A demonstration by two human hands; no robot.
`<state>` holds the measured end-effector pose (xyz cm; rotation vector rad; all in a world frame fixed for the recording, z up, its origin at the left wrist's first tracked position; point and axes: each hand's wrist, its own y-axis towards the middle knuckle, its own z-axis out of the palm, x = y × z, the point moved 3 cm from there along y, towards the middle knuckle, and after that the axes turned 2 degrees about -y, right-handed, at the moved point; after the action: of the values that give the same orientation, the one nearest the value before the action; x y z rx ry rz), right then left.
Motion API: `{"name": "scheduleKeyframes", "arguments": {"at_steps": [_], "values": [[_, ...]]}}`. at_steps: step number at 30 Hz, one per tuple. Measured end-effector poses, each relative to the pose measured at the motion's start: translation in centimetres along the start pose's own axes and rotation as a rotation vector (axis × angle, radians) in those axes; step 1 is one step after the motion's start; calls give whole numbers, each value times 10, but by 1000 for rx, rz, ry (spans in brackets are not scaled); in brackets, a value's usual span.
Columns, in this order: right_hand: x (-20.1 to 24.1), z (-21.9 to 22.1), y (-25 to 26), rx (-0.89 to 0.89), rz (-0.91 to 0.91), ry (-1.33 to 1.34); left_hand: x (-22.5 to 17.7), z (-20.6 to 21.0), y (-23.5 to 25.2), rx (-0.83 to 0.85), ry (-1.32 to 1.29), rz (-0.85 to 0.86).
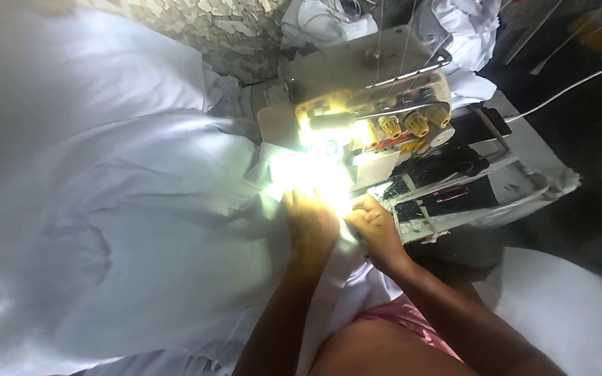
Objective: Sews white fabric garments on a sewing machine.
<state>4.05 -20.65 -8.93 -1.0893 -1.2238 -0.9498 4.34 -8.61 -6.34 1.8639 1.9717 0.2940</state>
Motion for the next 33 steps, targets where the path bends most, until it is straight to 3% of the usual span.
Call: {"name": "scheduleKeyframes", "arguments": {"at_steps": [7, 11, 17, 21, 25, 27, 29, 33], "values": [[-1, 3, -3, -33, -56, -14, 5, -13, -16, -121, -163, 171], [4, 5, 1, -34, -94, -55, 7, -12, -26, -147, -154, 166], [8, 7, 13, -29, -146, -47, 28, -3, -2, 31, -216, 93], [16, 11, 29, -106, -164, -13, 38, 4, 16, 37, -247, 68], [17, 12, 36, -125, -140, 39, 60, -12, 12, 148, -511, 13], [15, 9, 34, -100, -134, 25, 85, -30, -10, 45, -557, -50], [9, 1, 21, -52, -103, -58, 125, -52, -57, -126, -443, -193], [-12, -19, -8, 157, -8, -143, 223, -79, -187, -725, -247, -704]]}}
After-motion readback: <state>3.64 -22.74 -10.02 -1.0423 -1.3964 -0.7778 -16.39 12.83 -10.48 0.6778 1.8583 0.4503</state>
